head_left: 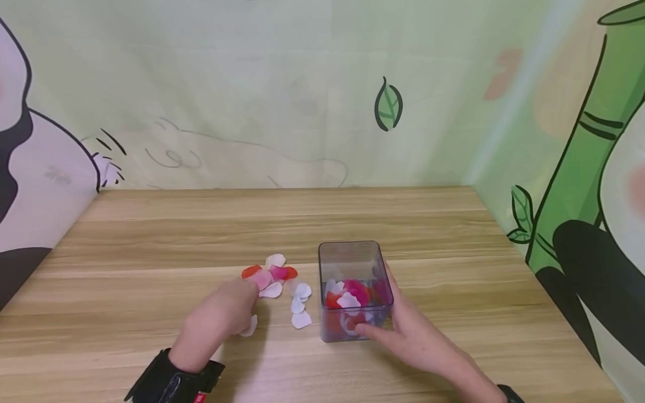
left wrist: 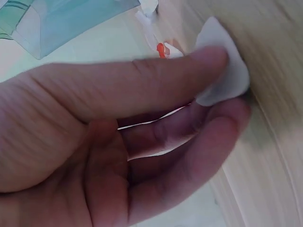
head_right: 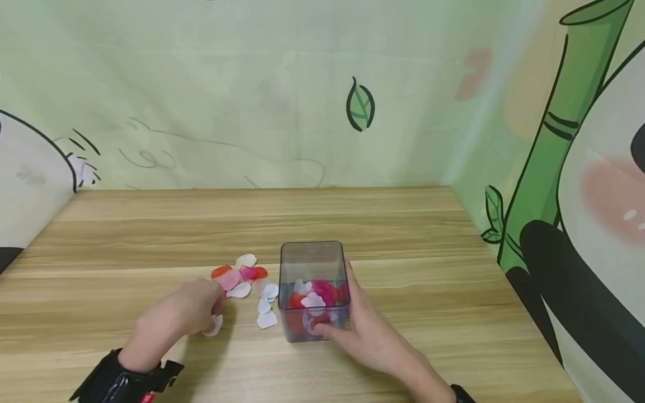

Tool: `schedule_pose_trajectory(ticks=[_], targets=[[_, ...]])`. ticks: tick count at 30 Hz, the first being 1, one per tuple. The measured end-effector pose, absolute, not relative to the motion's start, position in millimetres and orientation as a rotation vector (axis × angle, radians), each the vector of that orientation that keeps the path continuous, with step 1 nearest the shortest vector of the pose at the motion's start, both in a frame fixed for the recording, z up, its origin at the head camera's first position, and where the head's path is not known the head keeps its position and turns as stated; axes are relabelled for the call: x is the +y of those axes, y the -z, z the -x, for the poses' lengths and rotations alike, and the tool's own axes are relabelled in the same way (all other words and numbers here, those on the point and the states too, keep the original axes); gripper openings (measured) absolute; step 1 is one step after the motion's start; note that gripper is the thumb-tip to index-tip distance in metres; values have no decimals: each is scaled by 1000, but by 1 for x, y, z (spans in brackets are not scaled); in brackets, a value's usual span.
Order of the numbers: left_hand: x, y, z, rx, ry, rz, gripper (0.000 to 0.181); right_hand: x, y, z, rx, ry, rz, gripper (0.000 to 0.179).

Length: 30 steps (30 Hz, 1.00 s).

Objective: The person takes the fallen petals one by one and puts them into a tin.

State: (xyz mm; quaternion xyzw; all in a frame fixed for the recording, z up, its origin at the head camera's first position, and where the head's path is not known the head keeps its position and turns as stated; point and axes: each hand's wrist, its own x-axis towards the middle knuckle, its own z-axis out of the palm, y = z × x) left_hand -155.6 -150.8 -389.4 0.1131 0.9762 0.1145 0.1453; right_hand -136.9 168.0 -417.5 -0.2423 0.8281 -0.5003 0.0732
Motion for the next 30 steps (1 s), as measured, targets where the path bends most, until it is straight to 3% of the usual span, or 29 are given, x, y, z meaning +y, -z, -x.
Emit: schedule_pose_trajectory(ticks=[30], targets=[[-126, 365, 155, 3289, -1102, -788, 20, 167, 417, 137, 2517, 1488, 744, 118]])
